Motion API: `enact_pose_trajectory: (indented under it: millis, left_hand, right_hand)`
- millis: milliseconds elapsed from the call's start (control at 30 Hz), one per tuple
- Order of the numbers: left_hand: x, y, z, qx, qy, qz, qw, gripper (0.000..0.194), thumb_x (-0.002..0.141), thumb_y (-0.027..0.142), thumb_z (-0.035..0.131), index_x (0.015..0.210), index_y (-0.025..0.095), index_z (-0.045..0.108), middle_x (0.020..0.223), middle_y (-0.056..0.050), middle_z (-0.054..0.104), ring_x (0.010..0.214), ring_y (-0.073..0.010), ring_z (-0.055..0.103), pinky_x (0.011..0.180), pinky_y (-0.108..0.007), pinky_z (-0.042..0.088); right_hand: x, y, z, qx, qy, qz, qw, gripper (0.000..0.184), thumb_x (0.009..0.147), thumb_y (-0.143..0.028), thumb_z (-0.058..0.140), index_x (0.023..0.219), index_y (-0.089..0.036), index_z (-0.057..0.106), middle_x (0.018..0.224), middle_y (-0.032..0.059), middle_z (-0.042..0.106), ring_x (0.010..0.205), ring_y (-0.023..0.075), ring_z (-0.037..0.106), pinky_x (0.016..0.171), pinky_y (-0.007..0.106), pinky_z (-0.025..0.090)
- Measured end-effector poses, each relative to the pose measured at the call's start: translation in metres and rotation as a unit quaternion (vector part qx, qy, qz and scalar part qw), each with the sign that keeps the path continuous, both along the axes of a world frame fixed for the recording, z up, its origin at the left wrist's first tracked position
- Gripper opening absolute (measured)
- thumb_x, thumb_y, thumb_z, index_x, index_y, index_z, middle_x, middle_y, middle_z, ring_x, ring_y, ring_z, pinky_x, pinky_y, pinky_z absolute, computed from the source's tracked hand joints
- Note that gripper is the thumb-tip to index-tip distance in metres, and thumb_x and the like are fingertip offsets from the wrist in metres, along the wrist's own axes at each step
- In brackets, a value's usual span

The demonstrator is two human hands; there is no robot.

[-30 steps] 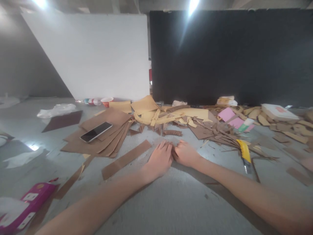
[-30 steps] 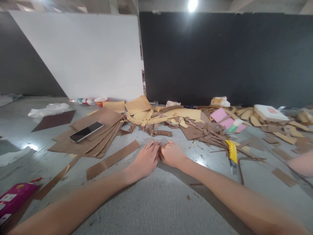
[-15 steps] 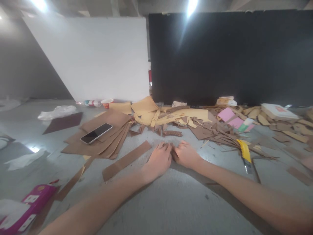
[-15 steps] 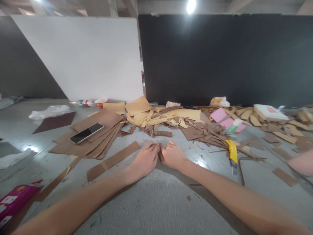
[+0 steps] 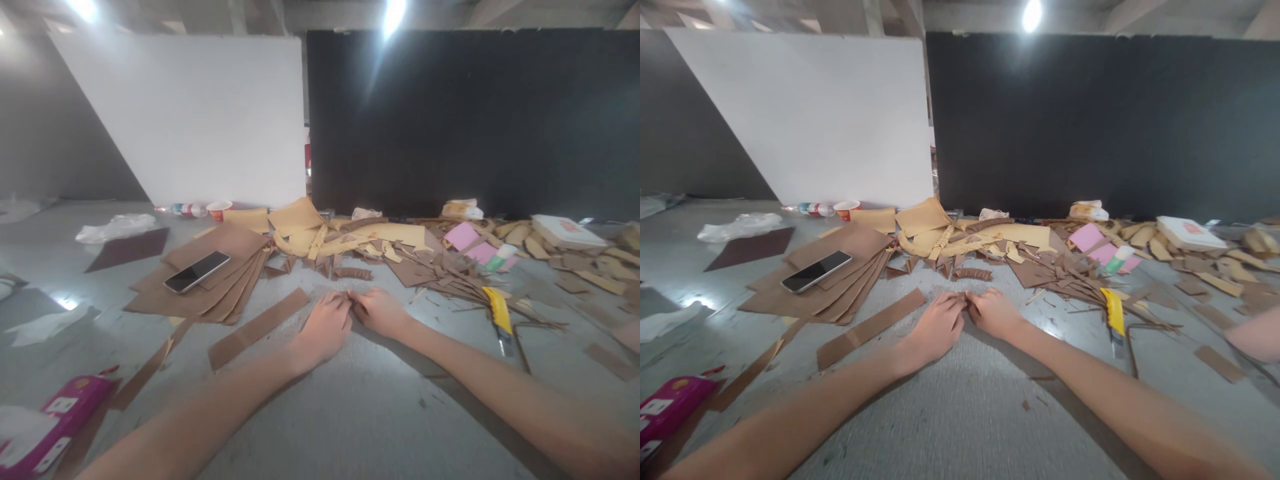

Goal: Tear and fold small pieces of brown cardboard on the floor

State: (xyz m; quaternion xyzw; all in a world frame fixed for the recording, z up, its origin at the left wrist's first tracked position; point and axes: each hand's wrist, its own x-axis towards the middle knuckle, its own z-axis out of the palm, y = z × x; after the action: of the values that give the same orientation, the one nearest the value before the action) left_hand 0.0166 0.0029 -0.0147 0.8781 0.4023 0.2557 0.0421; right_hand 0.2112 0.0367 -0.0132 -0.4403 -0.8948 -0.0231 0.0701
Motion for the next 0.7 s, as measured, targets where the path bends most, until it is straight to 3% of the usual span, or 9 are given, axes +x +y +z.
enact_pose_trajectory:
  millis: [200,500,700]
  left_hand:
    - [-0.0011,0.0004,0.0018,-0.024,-0.005,0.028,0.999,0.040,0.094,0.004,0.046,0.129,0.015,0.062,0.128,-0.012,0.066,0.127,-0.0285,0.055,0.112,-0.047,0.048]
    - [-0.0007,-0.0010,-0.0003,-0.029,0.019,0.060,0.998,0.035,0.094,0.007,0.048,0.125,0.015,0.063,0.131,-0.013,0.062,0.137,-0.0309,0.048,0.112,-0.049,0.047]
    - [0.0007,-0.0017,0.0004,-0.023,0.034,0.063,0.997,0.034,0.094,0.007,0.048,0.124,0.014,0.063,0.131,-0.015,0.061,0.138,-0.0325,0.045,0.111,-0.050,0.048]
  right_hand:
    - [-0.0011,-0.0006,0.0010,-0.005,-0.003,0.000,1.000,0.035,0.106,-0.021,0.044,0.129,-0.011,0.068,0.091,0.0110,0.080,0.082,0.0229,0.071,0.082,0.034,0.039]
    - [-0.0023,-0.0069,0.0056,0.003,0.036,-0.020,0.999,0.037,0.104,-0.018,0.044,0.133,-0.018,0.067,0.101,0.0090,0.081,0.090,0.0224,0.070,0.086,0.034,0.039]
    - [-0.0031,-0.0057,0.0056,0.004,0.018,-0.008,1.000,0.028,0.102,-0.019,0.046,0.111,-0.017,0.073,0.087,0.0084,0.079,0.079,0.0211,0.069,0.083,0.034,0.038]
